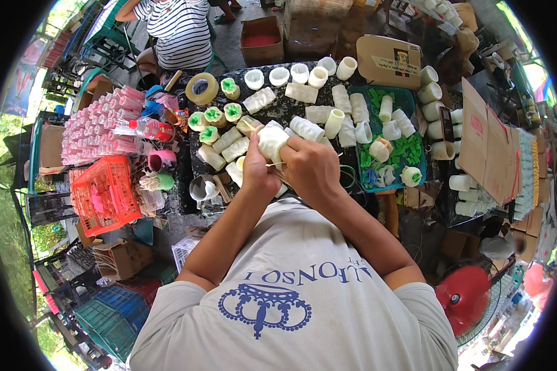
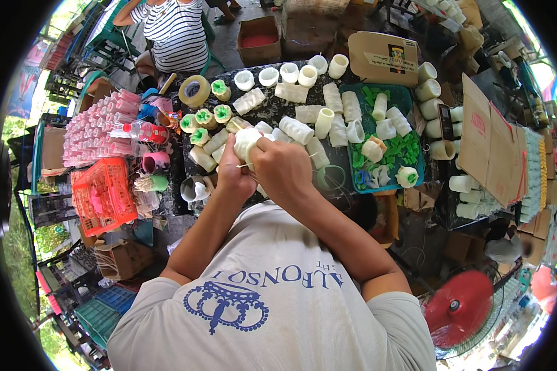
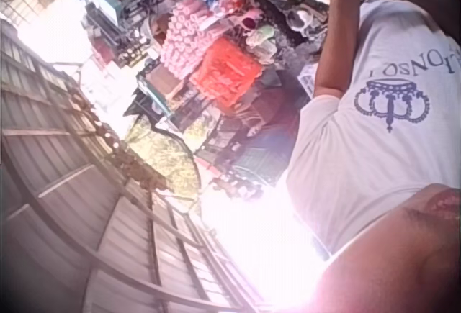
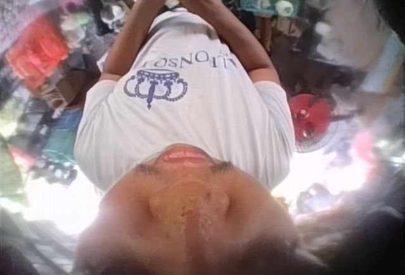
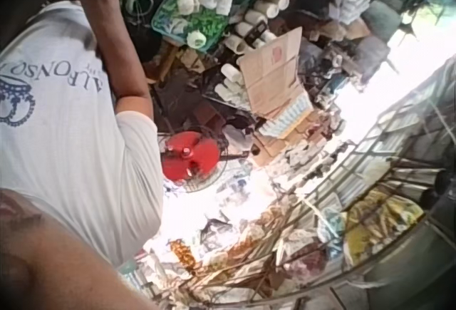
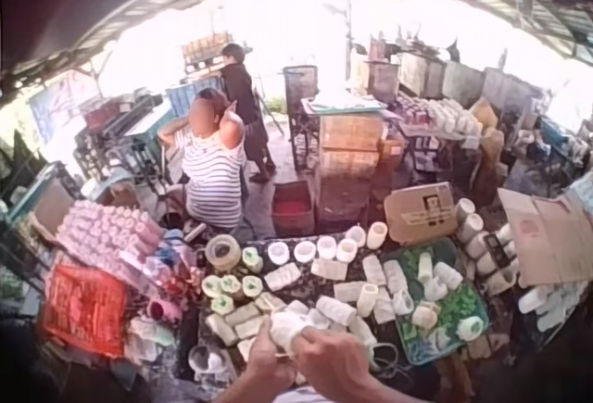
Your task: The person assembles white cylindrical candles by inserting wicks and securing them with a small tool. They repeatedly pick up candles, insert wicks, and place the finished units on the table.
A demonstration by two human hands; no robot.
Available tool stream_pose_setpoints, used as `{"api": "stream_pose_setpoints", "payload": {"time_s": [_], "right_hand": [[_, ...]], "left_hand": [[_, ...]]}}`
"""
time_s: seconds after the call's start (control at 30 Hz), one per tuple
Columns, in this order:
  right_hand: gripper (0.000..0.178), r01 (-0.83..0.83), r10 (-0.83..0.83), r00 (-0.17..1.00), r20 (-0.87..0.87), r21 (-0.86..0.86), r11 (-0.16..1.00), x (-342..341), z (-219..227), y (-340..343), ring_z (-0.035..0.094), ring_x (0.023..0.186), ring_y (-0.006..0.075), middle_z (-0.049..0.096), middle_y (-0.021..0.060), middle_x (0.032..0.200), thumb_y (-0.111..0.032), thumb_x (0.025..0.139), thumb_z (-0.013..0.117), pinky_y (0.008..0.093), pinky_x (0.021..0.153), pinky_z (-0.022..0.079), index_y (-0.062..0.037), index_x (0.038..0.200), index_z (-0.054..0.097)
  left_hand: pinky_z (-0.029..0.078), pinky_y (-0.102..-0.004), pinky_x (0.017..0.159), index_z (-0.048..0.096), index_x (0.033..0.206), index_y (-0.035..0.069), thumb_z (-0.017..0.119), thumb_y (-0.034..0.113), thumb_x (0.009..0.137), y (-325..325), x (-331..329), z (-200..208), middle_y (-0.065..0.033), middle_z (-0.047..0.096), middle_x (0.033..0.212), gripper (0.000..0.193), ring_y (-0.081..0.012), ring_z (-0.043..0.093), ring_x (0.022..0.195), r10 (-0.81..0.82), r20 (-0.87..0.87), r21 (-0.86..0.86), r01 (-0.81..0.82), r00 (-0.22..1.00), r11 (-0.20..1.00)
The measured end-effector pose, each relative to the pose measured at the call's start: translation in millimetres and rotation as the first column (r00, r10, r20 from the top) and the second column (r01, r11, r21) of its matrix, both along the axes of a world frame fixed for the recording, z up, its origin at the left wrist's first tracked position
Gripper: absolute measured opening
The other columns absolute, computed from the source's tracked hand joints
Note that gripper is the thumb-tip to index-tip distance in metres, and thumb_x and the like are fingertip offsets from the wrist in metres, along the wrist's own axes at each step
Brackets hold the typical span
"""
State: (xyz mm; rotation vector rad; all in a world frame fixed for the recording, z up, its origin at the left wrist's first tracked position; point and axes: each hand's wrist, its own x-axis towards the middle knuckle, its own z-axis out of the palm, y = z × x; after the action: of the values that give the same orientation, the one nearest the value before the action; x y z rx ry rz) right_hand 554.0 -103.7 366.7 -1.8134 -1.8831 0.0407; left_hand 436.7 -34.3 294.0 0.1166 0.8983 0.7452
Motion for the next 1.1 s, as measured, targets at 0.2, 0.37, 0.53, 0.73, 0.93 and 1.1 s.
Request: {"api": "stream_pose_setpoints", "payload": {"time_s": [0.2, 0.37, 0.53, 0.73, 0.93, 1.1], "right_hand": [[0.008, 0.020, -0.019, 0.999, -0.030, 0.043, 0.999, -4, -4, 2, 0.070, 0.067, 0.0267, 0.065, 0.0050, 0.077, -0.011, 0.075, 0.074, 0.0415, 0.057, 0.053, -0.0091, 0.073, 0.067], [0.008, 0.008, -0.007, 0.999, -0.035, 0.024, 1.000, -3, -5, 2, 0.070, 0.068, 0.0265, 0.066, 0.0050, 0.077, -0.011, 0.076, 0.074, 0.0411, 0.057, 0.053, -0.0088, 0.073, 0.067], [0.008, -0.003, 0.005, 0.999, -0.049, 0.043, 0.999, -3, -10, 3, 0.070, 0.068, 0.0262, 0.065, 0.0046, 0.077, -0.011, 0.075, 0.073, 0.0405, 0.058, 0.053, -0.0090, 0.073, 0.066], [0.003, -0.026, 0.026, 0.999, 0.022, 0.021, 0.999, -10, -16, 0, 0.072, 0.073, 0.0221, 0.067, 0.0042, 0.080, -0.010, 0.074, 0.069, 0.0382, 0.058, 0.054, -0.0094, 0.076, 0.067], [0.009, 0.043, -0.045, 0.999, 0.020, 0.072, 0.996, -12, -15, -1, 0.069, 0.066, 0.0247, 0.062, 0.0039, 0.074, -0.011, 0.071, 0.074, 0.0395, 0.056, 0.052, -0.0104, 0.071, 0.064], [0.010, 0.088, -0.088, 0.996, 0.000, 0.025, 0.996, -1, -5, 7, 0.070, 0.068, 0.0252, 0.063, 0.0047, 0.075, -0.012, 0.073, 0.075, 0.0386, 0.058, 0.053, -0.0098, 0.072, 0.065]], "left_hand": [[0.053, -0.0440, 0.105, 0.061, 0.133, 0.002, 0.020, 0.054, 0.114, 0, 3, 3, -0.0121, 0.071, 0.121, 0.069, -0.0264, 0.067, 0.114, -0.015, 0.063, 0.062, 0.011, 0.998, 0.998], [0.055, -0.0426, 0.102, 0.061, 0.132, 0.003, 0.024, 0.052, 0.114, 1, 3, 3, -0.0104, 0.071, 0.119, 0.063, -0.0254, 0.069, 0.111, -0.015, 0.069, 0.062, 0.011, 0.998, 0.998], [0.055, -0.0422, 0.102, 0.063, 0.129, 0.003, 0.026, 0.046, 0.115, 3, 4, 8, -0.0100, 0.072, 0.115, 0.058, -0.0246, 0.069, 0.108, -0.018, 0.050, 0.059, 0.015, 0.999, 0.998], [0.057, -0.0391, 0.098, 0.062, 0.130, 0.005, 0.035, 0.044, 0.114, 1, -1, -12, -0.0096, 0.073, 0.116, 0.051, -0.0236, 0.071, 0.106, -0.053, 0.066, 0.052, 0.050, 0.996, 0.997], [0.056, -0.0361, 0.092, 0.065, 0.124, 0.006, 0.039, 0.053, 0.112, -2, 0, 5, -0.0070, 0.072, 0.107, 0.055, -0.0207, 0.069, 0.098, -0.018, 0.038, 0.108, 0.014, 0.999, 0.994], [0.039, -0.0241, 0.052, 0.064, 0.112, 0.013, 0.063, 0.068, 0.098, -3, -15, 6, 0.0037, 0.061, 0.085, 0.057, -0.0061, 0.050, 0.061, -0.212, -0.181, 0.253, 0.254, 0.960, 0.934]]}}
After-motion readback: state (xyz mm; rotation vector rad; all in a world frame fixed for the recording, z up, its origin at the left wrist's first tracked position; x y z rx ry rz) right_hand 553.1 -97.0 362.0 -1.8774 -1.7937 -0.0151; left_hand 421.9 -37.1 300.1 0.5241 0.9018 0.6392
